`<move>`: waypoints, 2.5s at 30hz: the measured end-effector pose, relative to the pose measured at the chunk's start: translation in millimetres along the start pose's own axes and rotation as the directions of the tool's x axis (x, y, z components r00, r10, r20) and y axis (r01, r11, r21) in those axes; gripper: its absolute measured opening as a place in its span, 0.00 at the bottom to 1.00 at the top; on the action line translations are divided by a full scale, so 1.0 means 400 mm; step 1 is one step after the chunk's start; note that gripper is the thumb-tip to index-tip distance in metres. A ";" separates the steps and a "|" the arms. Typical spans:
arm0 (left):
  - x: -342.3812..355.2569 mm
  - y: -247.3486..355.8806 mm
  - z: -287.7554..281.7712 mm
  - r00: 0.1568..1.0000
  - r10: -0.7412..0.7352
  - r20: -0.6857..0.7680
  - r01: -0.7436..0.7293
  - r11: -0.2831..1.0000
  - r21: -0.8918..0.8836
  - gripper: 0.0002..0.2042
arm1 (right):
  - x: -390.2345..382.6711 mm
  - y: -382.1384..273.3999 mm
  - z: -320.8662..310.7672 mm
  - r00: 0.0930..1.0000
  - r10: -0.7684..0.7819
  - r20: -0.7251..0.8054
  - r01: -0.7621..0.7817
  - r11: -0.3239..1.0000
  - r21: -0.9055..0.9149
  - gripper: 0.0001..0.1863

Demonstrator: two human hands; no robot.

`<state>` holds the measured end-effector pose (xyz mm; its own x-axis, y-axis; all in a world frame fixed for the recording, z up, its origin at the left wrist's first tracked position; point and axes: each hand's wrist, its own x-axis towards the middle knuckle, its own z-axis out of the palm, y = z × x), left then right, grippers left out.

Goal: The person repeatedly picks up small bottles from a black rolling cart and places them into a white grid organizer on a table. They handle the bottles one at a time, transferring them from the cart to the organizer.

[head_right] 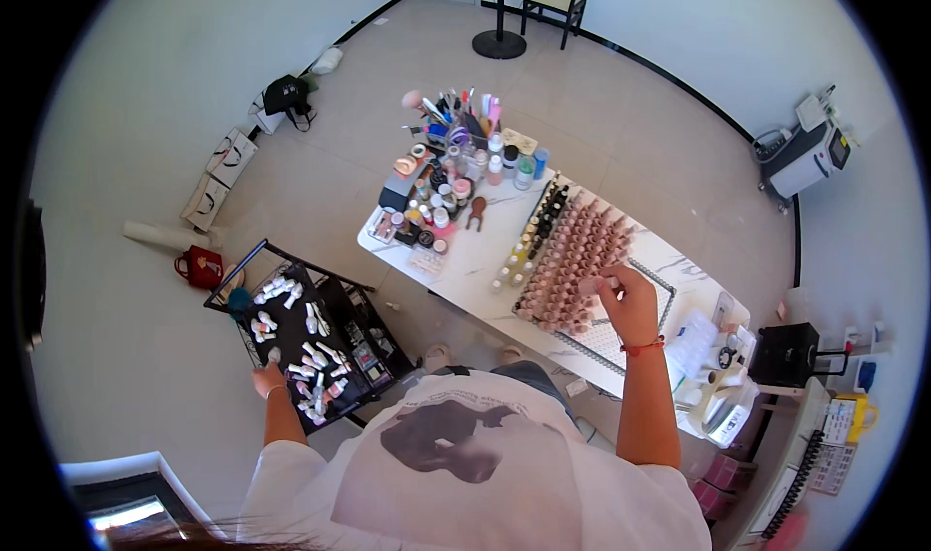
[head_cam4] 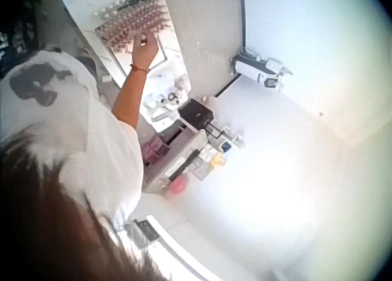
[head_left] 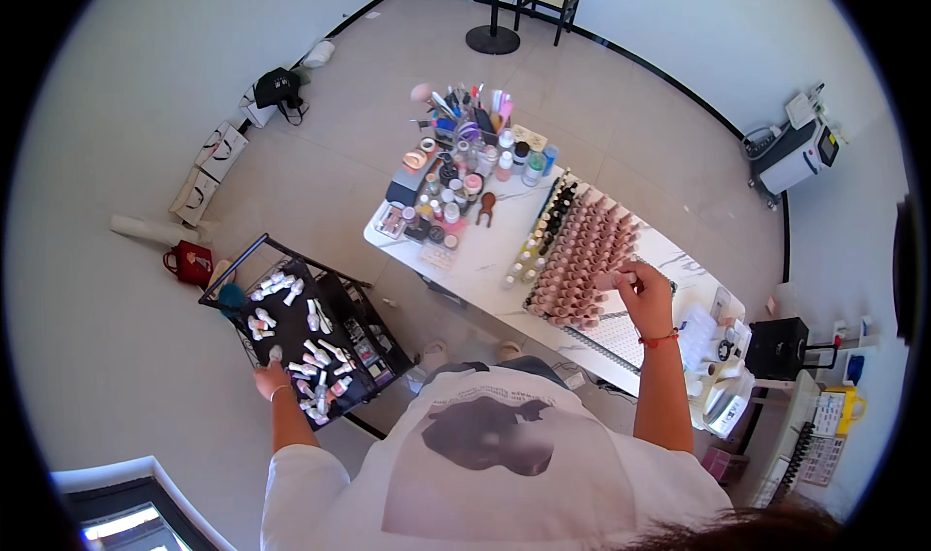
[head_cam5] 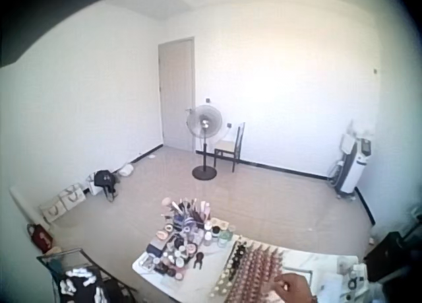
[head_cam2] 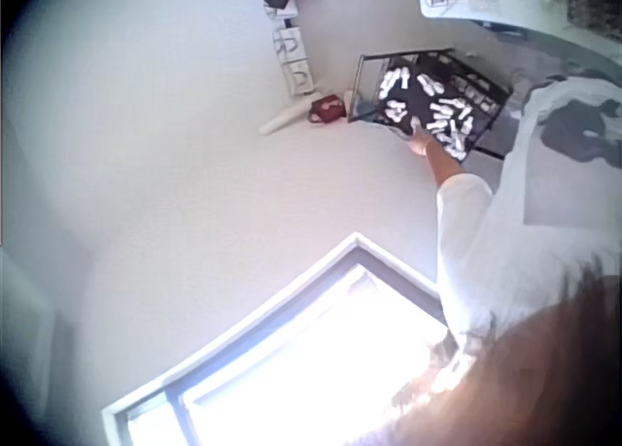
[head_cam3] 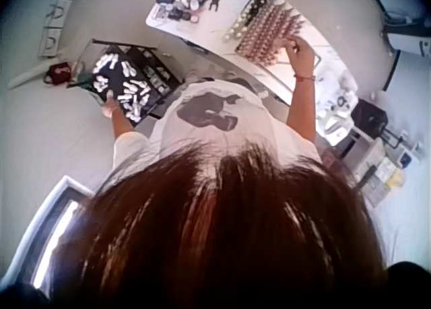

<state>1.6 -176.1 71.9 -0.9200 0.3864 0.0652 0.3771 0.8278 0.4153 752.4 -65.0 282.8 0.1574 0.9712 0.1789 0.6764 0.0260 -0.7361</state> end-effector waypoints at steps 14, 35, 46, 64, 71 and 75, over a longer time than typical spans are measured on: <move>-0.525 0.394 0.032 0.975 0.116 0.188 0.125 0.414 -0.902 0.08 | -0.019 0.449 -0.024 0.989 0.125 0.076 -0.113 0.984 -0.139 0.12; -0.731 0.319 -0.021 0.885 0.330 0.330 0.069 0.607 -0.792 0.09 | 0.025 0.481 0.034 0.972 0.056 0.227 0.027 0.938 -0.346 0.11; -0.741 0.310 -0.002 0.850 0.347 0.395 0.143 0.570 -0.809 0.10 | 0.033 0.457 0.020 0.959 0.072 0.274 0.054 0.903 -0.425 0.12; -0.848 0.523 -0.180 0.642 0.614 0.459 0.201 0.443 -0.874 0.05 | 0.035 0.282 0.030 0.975 -0.130 0.178 0.103 0.983 0.155 0.07; -0.999 0.746 -0.375 0.104 0.957 0.272 -0.648 0.273 -0.711 0.12 | -0.056 -0.043 0.035 0.594 -0.477 0.648 0.294 0.879 0.377 0.17; -1.060 0.821 -0.420 -0.071 0.976 0.208 -0.763 0.081 -0.641 0.15 | -0.086 -0.122 0.042 0.561 -0.558 0.612 0.457 0.825 0.332 0.17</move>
<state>497.4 -136.5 333.2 0.4556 0.8646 0.2118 0.6641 -0.4886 0.5658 701.9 -95.8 301.7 -0.7289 0.6754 0.1115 0.3907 0.5442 -0.7425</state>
